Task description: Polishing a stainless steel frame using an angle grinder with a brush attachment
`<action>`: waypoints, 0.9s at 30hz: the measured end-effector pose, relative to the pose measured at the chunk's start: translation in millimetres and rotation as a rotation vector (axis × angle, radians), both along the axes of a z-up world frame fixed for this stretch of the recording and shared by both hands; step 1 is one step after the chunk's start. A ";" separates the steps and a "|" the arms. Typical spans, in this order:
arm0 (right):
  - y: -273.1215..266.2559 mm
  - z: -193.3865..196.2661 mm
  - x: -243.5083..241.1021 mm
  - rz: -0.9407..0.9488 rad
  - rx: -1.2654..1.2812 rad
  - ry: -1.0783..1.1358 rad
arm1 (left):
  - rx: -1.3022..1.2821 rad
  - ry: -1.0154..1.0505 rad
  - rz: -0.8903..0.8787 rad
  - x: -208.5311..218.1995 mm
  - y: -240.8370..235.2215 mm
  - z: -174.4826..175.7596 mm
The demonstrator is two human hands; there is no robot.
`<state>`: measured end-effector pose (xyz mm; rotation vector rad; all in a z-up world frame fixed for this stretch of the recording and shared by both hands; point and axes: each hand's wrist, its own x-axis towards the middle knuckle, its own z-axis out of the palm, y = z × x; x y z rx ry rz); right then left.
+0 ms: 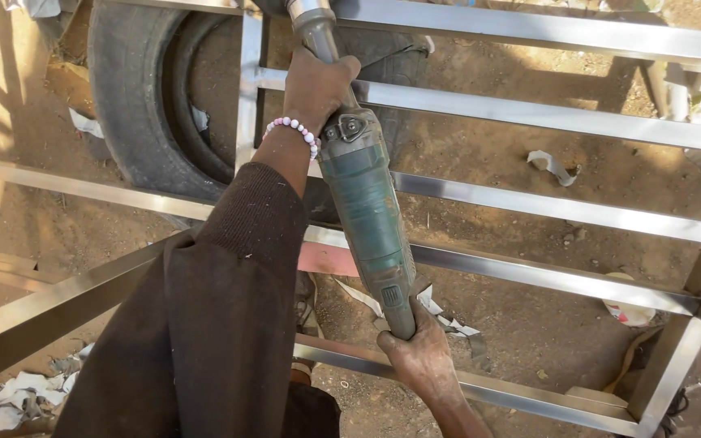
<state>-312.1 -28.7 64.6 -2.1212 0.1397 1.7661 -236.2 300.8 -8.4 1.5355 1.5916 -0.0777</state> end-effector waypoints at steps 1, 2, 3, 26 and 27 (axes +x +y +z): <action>-5.3 0.4 5.7 -0.008 0.000 0.005 | -0.002 0.024 0.006 8.6 -7.3 1.6; -16.7 -0.5 10.7 -0.023 -0.007 0.005 | -0.008 0.025 -0.009 17.0 -19.4 -1.4; -28.8 -1.4 16.2 0.003 -0.024 -0.026 | -0.013 -0.015 -0.028 25.8 -32.3 -4.5; -275.7 -20.6 128.3 -0.456 -0.484 -0.146 | -0.342 -0.135 -0.458 275.5 -351.8 6.3; -274.4 -23.9 120.0 -0.485 -0.440 -0.149 | -0.331 -0.164 -0.468 268.0 -346.3 1.9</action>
